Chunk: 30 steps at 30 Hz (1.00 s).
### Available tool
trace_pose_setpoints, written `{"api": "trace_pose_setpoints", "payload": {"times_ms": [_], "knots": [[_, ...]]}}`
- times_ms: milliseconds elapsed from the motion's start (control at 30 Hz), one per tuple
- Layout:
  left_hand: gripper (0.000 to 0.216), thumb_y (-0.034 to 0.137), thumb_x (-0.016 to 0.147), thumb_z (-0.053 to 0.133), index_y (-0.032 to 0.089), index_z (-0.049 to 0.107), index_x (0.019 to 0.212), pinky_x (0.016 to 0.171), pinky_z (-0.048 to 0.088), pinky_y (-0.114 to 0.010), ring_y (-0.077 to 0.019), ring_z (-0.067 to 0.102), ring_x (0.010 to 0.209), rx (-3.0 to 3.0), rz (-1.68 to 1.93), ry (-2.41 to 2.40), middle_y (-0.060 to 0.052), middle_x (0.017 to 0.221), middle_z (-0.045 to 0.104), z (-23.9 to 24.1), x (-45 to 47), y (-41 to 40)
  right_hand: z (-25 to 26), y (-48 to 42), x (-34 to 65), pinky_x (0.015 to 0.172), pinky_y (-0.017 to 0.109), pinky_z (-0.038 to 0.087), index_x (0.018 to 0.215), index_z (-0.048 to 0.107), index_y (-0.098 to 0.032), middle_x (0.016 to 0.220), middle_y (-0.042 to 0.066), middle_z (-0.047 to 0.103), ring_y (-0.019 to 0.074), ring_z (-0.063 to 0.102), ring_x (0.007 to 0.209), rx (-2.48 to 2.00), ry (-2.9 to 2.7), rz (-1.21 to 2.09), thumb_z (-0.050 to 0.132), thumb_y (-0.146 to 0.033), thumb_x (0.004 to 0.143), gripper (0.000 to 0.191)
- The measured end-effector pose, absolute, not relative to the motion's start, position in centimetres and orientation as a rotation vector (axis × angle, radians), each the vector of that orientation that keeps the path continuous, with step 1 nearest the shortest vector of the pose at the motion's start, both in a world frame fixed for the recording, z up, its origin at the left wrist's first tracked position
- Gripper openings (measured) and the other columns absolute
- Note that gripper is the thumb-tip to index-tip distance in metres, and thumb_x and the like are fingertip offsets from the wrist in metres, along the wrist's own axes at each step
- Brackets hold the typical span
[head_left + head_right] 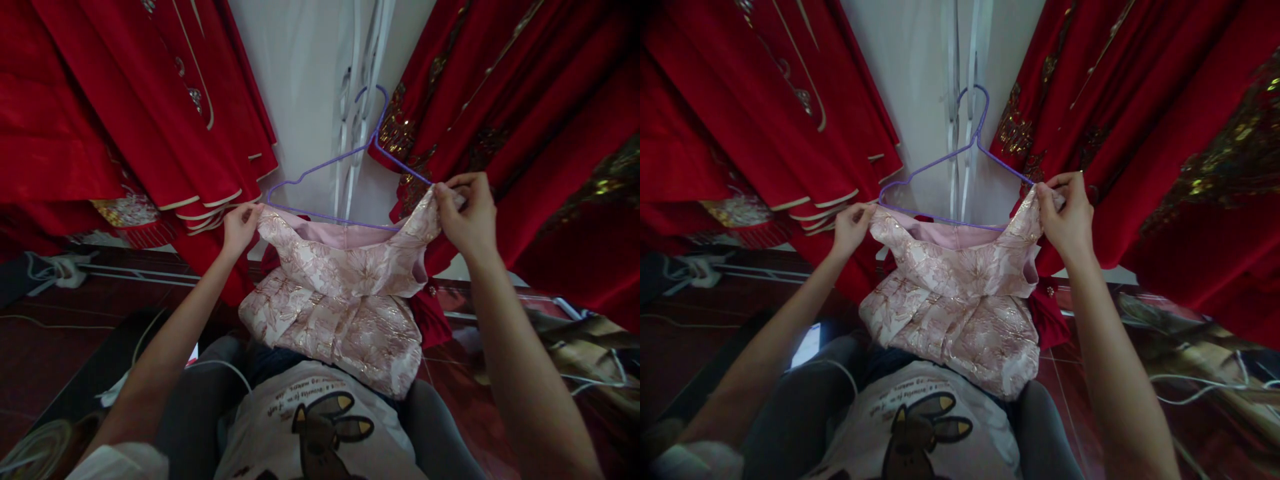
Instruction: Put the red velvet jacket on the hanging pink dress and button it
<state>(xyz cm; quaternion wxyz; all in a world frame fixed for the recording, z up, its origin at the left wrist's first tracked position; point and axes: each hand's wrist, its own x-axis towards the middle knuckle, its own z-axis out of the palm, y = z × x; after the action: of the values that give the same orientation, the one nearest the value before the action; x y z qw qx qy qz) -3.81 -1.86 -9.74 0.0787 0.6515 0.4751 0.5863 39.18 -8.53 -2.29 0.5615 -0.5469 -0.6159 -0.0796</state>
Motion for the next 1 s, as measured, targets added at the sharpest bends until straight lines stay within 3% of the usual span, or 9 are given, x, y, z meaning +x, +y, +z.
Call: {"api": "trace_pose_setpoints", "payload": {"times_ms": [367,500,733,933,1000], "knots": [[0.031,0.045,0.088,0.060,0.017,0.070,0.081,0.064,0.045,-0.023,-0.0127,0.060,0.068,1.880,1.895,1.354,-0.001,0.074,0.069,-9.5,-2.9,-0.9,-2.1,-8.8,39.5,0.063,0.024,0.041,0.100,0.059,-0.022,0.083,0.000,0.063,0.0117,0.059,0.070,-1.300,-1.463,-0.283,0.062,-0.037,0.088,0.019],[0.034,0.048,0.089,0.059,0.017,0.069,0.079,0.064,0.045,-0.023,-0.0121,0.059,0.067,1.948,1.905,1.318,0.000,0.071,0.067,-6.7,-1.5,0.4,-2.0,-8.9,39.4,0.064,0.025,0.042,0.098,0.059,-0.023,0.081,0.000,0.063,0.0131,0.060,0.070,-1.312,-1.459,-0.272,0.062,-0.038,0.087,0.020],[0.027,0.044,0.090,0.061,0.019,0.070,0.087,0.075,0.047,-0.027,-0.0140,0.060,0.077,2.455,1.703,1.127,-0.002,0.082,0.067,-0.3,3.9,-0.9,-1.7,-9.4,39.6,0.066,0.027,0.042,0.102,0.059,-0.022,0.089,0.005,0.068,0.0163,0.061,0.074,-1.444,-1.490,-0.249,0.061,-0.042,0.087,0.025],[0.033,0.042,0.098,0.043,0.020,0.067,0.098,0.084,0.048,-0.029,-0.0172,0.062,0.094,2.266,1.806,1.299,-0.006,0.098,0.069,-4.9,1.7,-0.8,-2.3,-7.7,40.6,0.064,0.024,0.040,0.086,0.062,-0.020,0.073,0.002,0.064,0.0142,0.055,0.066,-1.501,-1.522,-0.136,0.060,-0.045,0.087,0.024],[0.037,0.039,0.100,0.034,0.018,0.064,0.097,0.081,0.049,-0.030,-0.0172,0.063,0.085,1.991,1.820,1.434,-0.007,0.092,0.068,-8.2,0.1,0.4,-2.6,-7.0,40.8,0.062,0.023,0.038,0.082,0.063,-0.020,0.069,0.001,0.062,0.0134,0.053,0.064,-1.496,-1.499,-0.063,0.060,-0.047,0.087,0.028]]}}
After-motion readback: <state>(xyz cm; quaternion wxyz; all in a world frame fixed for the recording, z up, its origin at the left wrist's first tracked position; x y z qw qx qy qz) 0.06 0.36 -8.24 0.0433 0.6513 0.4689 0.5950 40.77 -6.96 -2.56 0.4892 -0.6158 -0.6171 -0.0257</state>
